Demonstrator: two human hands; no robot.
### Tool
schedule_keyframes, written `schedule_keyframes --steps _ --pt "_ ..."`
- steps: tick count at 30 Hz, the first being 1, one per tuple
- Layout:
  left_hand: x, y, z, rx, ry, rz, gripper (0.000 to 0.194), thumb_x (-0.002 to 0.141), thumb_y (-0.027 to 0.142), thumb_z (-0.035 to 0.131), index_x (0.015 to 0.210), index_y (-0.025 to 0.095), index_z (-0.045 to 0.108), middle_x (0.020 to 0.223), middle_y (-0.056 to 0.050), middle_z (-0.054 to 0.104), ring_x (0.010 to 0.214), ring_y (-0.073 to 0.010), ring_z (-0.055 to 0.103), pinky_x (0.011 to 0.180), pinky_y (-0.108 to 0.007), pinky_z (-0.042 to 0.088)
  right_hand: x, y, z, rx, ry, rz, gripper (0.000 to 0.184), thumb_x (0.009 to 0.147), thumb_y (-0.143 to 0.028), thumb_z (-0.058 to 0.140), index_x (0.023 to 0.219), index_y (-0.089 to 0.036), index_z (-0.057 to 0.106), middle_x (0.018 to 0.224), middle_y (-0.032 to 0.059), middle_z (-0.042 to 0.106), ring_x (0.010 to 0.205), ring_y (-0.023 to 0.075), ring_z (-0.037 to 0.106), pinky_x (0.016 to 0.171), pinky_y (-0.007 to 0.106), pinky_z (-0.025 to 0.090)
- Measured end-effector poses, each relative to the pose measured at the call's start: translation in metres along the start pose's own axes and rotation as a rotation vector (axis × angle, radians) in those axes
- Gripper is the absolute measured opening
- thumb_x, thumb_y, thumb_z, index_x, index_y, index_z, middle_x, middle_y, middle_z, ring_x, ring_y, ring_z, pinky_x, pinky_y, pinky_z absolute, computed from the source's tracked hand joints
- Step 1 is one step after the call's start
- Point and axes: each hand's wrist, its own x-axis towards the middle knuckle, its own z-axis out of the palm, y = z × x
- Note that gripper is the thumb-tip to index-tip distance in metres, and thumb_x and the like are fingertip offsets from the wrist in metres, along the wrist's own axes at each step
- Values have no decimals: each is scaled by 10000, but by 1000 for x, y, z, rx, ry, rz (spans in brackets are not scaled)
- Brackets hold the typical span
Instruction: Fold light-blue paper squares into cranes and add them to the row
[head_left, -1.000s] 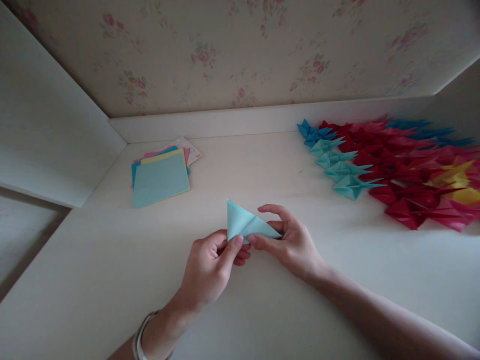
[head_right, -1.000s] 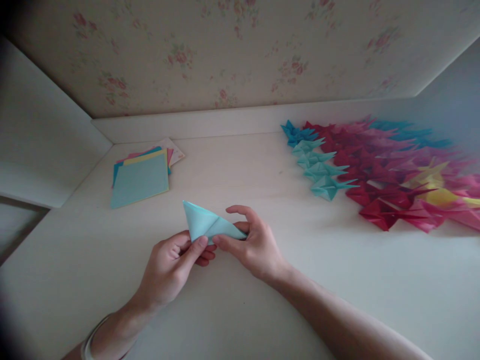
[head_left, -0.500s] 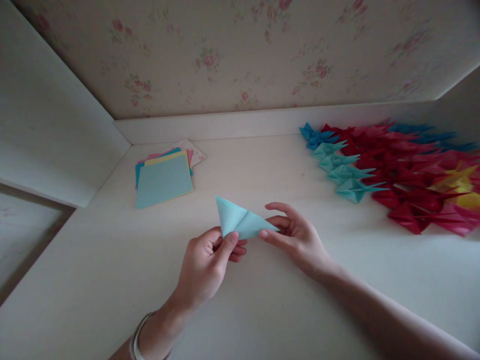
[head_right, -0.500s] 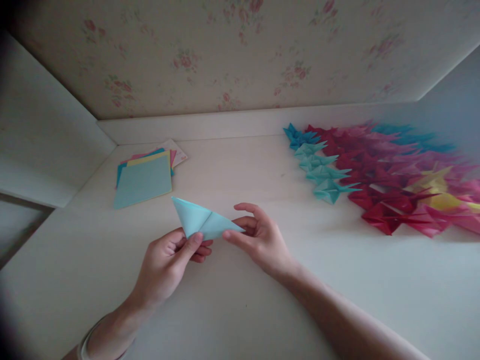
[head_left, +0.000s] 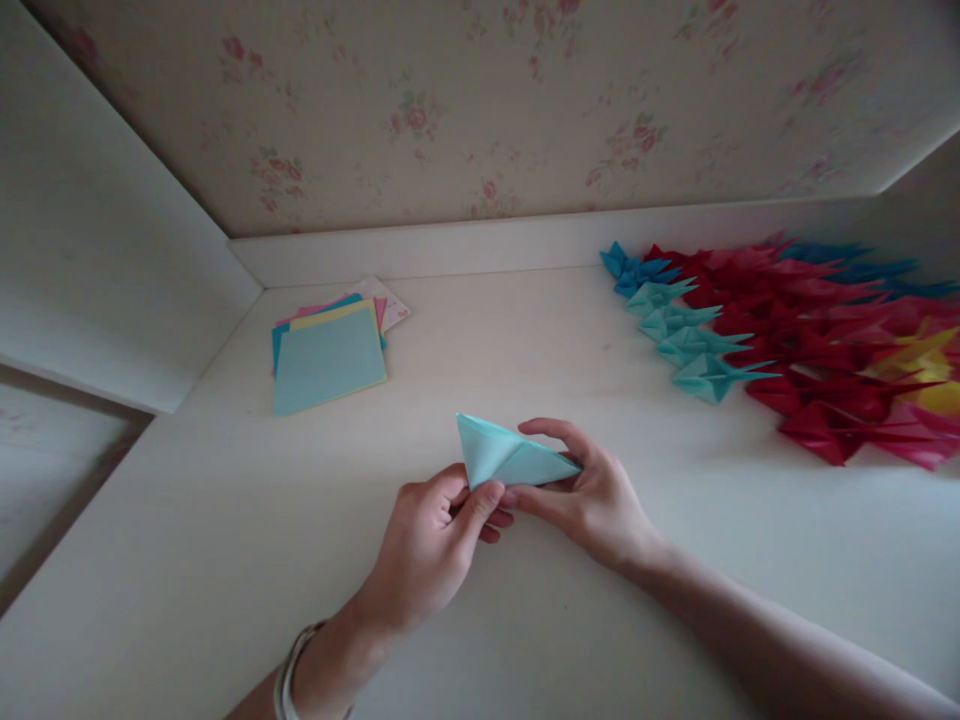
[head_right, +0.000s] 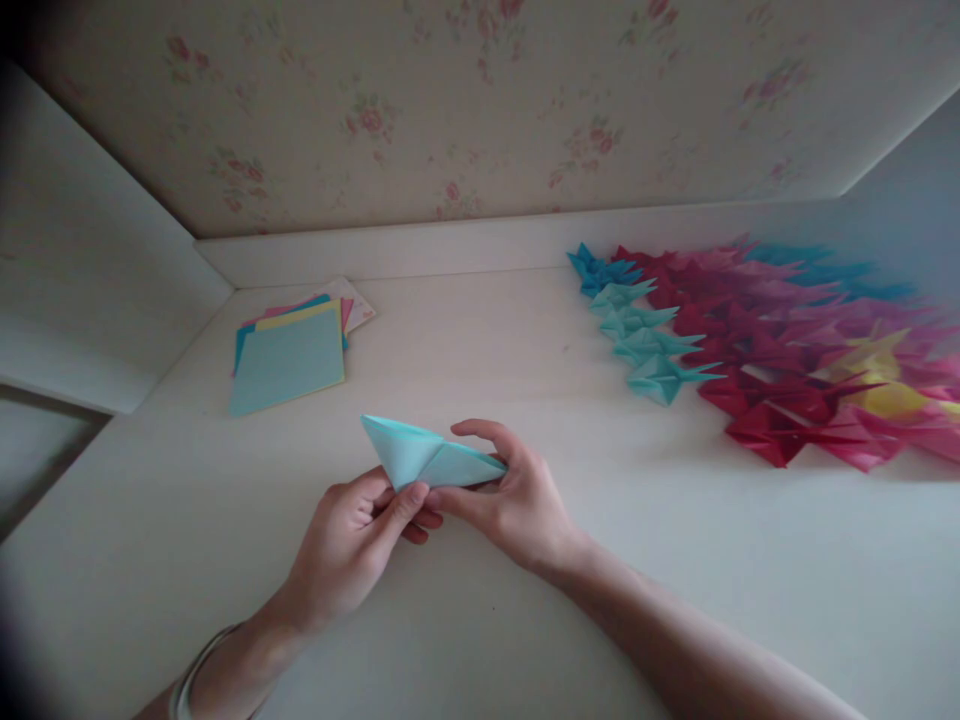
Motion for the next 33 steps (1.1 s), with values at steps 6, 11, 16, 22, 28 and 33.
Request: schedule_keyframes --steps 6,11,16,22,28,33 --pt "0 -1 -1 -58 41 -7 265 907 396 621 837 159 720 747 -61 771 655 -178 734 596 -240 605 3 -6 -5 58 -12 32 616 621 -364 869 1145 -239 572 617 -55 634 444 107 533 411 196 367" --pt "2 -1 -10 -84 121 -47 287 900 407 631 831 147 729 772 -78 781 653 -180 734 584 -247 602 12 -2 -17 268 34 -36 525 674 -366 850 1088 -226 558 653 -10 738 527 150 635 482 223 443" --pt "4 0 -10 -119 119 -56 298 898 414 632 839 141 736 785 -82 783 663 -186 733 589 -258 600 16 7 -20 402 62 -69 397 722 -329 827 1028 -227 597 695 -4 758 674 181 701 693 296 523" --pt "4 2 -14 -212 24 -87 264 892 388 649 839 148 743 814 -76 786 721 -176 737 606 -231 590 20 -1 -22 543 94 -131 200 812 -341 729 956 -233 642 657 -12 706 612 146 630 617 261 480" --pt "2 2 -13 -181 -250 -159 319 904 431 618 835 141 731 791 -79 775 687 -165 722 617 -236 574 10 -6 -22 569 -321 -23 353 781 -472 736 1040 -238 680 944 49 718 808 208 669 712 333 527" --pt "0 1 -9 -78 -341 -193 420 920 497 554 751 141 699 677 -58 722 582 -141 668 584 -229 543 3 -5 -18 379 -463 -19 272 791 -350 766 998 -189 694 865 34 705 737 165 655 660 275 517"
